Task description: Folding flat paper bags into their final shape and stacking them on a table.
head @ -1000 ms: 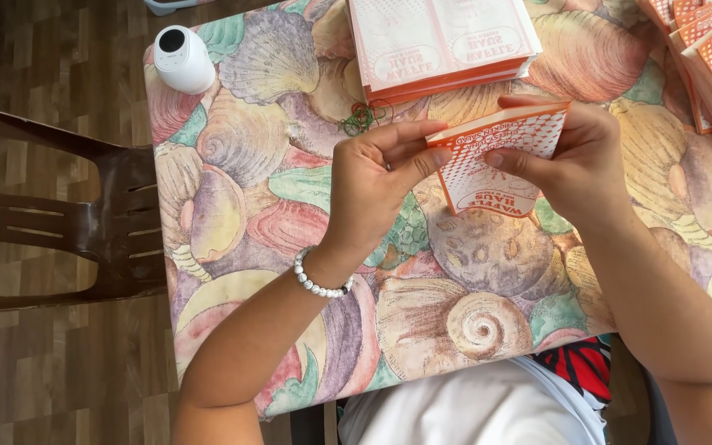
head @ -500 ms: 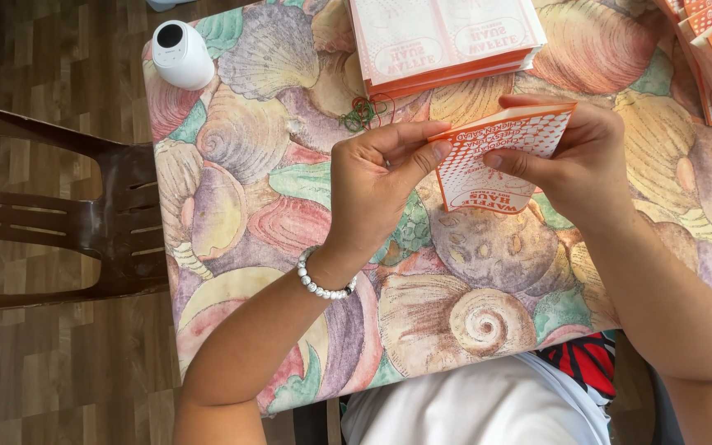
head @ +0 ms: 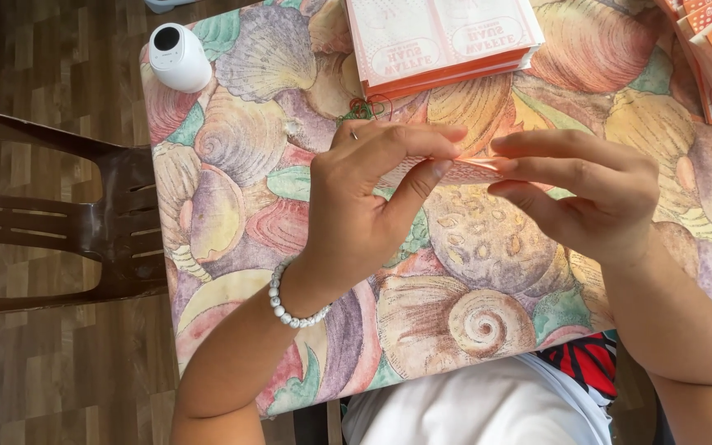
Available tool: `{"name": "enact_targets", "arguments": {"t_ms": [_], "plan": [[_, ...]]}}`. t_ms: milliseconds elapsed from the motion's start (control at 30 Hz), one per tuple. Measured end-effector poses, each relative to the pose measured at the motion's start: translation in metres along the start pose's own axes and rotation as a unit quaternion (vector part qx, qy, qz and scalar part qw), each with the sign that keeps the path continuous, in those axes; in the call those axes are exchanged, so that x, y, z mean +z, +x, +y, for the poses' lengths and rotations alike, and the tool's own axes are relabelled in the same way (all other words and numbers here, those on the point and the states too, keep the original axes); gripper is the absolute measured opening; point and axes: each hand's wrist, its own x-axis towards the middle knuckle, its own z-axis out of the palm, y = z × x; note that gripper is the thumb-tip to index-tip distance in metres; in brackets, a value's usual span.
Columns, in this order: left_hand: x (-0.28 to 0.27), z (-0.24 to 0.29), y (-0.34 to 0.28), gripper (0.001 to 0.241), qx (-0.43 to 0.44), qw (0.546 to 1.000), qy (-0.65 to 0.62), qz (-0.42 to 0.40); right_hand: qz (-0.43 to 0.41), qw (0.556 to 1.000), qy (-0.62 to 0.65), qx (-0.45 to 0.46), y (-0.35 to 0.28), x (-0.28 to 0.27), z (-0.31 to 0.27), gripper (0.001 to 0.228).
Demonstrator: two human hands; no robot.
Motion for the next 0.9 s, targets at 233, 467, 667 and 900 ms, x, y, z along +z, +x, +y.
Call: {"name": "enact_targets", "arguments": {"t_ms": [233,467,667,900], "plan": [[0.0,-0.006,-0.002,0.008,0.012,1.0,0.004,-0.028,-0.135,0.99,0.028,0.032,0.006,0.001,0.002,0.033],[-0.011,-0.016,0.009,0.009,-0.106,0.991,-0.064,-0.044,-0.25,0.96,0.095,0.082,0.01,0.0,0.004,0.03],[-0.005,-0.024,0.007,0.008,-0.21,0.964,-0.158,-0.03,-0.202,0.968,0.118,0.094,0.009,-0.004,0.008,0.029],[0.024,-0.034,-0.012,0.008,-0.205,0.934,-0.278,0.088,0.023,0.954,0.244,0.17,-0.014,0.002,0.013,0.06]]}}
